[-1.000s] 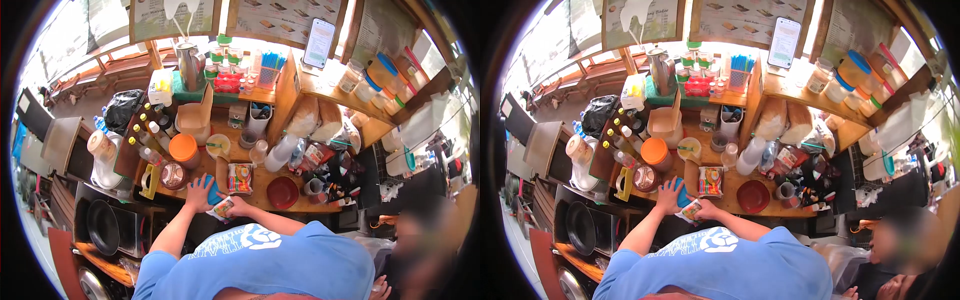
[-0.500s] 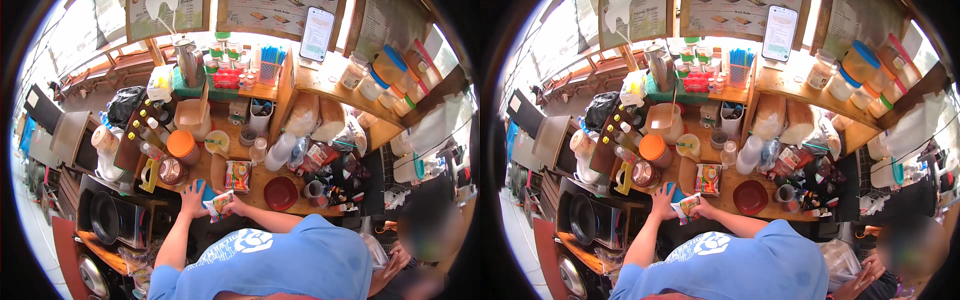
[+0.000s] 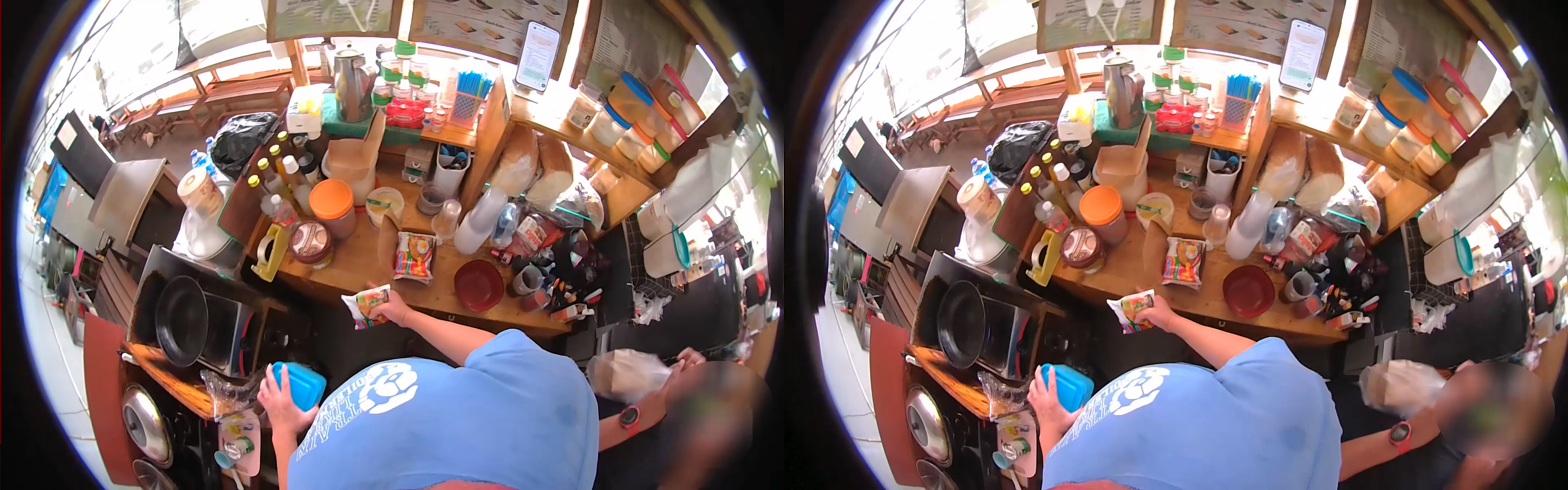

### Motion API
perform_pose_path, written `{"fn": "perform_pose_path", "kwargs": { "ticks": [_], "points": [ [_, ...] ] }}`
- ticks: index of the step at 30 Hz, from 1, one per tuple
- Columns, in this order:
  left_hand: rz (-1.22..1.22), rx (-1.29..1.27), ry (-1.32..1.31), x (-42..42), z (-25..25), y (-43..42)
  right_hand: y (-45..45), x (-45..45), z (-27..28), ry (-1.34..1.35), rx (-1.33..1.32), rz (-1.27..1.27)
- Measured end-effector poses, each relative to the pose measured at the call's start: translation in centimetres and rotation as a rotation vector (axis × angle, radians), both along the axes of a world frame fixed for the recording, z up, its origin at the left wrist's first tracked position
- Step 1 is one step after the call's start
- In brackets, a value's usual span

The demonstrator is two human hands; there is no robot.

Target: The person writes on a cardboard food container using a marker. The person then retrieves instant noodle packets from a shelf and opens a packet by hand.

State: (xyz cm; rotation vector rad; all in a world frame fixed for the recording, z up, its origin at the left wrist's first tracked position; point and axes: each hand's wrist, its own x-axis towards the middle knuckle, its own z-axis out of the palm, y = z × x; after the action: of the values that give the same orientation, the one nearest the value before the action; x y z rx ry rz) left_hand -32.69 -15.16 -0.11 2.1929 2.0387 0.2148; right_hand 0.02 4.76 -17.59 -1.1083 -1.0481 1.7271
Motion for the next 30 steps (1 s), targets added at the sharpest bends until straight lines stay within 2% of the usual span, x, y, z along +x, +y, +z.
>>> {"fn": "perform_pose_path", "kwargs": {
  "ticks": [7, 10, 12, 19, 21, 26, 30],
  "points": [
    [0.154, -0.039, 0.117, -8.1, 1.2, -10.3, -3.3, -6.6, 0.2, -0.005, -0.062, -0.001],
    [0.170, 0.007, 0.130, -10.6, -2.6, -12.5, -4.8, -7.8, 1.9, -0.034, -0.049, 0.098],
    [0.161, 0.025, 0.166, -10.8, -4.4, -12.9, -5.5, -8.0, 1.2, 0.003, -0.008, 0.145],
    [-0.015, 0.047, 0.356, -6.9, -6.5, -8.8, -7.9, -2.7, -0.3, -0.106, -0.043, 0.153],
    [-0.045, 0.046, 0.304, -5.5, -7.5, -8.3, -8.1, -0.4, -0.3, -0.119, -0.081, 0.128],
    [-0.126, 0.049, 0.185, -0.9, -6.4, -4.6, -7.9, 5.4, -1.3, -0.194, -0.158, 0.011],
    [-0.104, -0.062, 0.180, 1.5, -4.8, -2.3, -7.4, 8.4, -2.2, -0.228, -0.183, -0.070]
  ]
}}
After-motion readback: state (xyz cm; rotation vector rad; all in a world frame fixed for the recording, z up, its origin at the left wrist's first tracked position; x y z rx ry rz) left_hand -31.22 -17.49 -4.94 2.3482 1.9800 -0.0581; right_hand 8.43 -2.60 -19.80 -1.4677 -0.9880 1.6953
